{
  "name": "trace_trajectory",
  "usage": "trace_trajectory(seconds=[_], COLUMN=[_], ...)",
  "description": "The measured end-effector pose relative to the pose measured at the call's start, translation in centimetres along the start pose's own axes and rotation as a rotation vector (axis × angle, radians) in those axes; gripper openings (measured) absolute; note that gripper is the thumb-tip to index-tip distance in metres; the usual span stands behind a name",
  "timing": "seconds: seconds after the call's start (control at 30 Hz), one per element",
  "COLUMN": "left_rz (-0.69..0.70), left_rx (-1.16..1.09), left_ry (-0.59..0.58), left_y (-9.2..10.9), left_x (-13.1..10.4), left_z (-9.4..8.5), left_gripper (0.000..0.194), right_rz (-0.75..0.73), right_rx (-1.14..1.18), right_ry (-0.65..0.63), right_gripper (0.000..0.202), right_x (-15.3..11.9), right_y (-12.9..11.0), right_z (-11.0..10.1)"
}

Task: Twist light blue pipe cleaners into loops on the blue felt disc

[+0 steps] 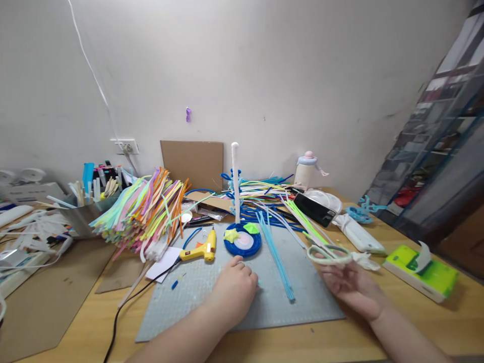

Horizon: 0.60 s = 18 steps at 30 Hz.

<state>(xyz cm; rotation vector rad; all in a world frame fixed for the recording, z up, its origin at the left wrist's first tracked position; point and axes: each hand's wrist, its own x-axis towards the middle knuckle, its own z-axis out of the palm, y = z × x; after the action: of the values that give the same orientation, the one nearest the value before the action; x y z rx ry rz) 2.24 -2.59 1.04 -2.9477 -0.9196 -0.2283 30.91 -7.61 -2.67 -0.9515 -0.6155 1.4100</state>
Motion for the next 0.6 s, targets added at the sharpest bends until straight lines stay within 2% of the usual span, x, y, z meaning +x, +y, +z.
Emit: trace_trajectory(seconds=[0.1,0.2,0.33,0.5,0.6], left_rz=[-0.018,-0.016,-0.021,-0.019,0.002], left_rx=[-0.031,-0.076,-0.086,-0.052,-0.022], left_ry=[-0.023,-0.041,-0.055,0.004,0.021], left_y=[0.3,0.6,0.8,0.7,0.8], left_x=[-0.1,-0.7,-1.7,-2.4,-2.6], left_z=[0.1,-0.1,-0.3,0.6,1.4], left_gripper=[0.015,0.015,0.013,0.026,0.027], right_rz=[0.020,0.157,0.299,0.285,0.275], right_rx=[0.154,0.254,0.380,0.357,0.328], right_ry=[-0.079,-0.161,-0.270,-0.350,-0.343], right_gripper=[0.015,0.020,0.037,0.050,0.044], right_x=[-1.6,-3.0,-3.6,-2.7,-2.0], right_y=[2.4,3.5,3.0,1.8,1.3], right_z=[2.4,4.7,7.0,8.2,8.6])
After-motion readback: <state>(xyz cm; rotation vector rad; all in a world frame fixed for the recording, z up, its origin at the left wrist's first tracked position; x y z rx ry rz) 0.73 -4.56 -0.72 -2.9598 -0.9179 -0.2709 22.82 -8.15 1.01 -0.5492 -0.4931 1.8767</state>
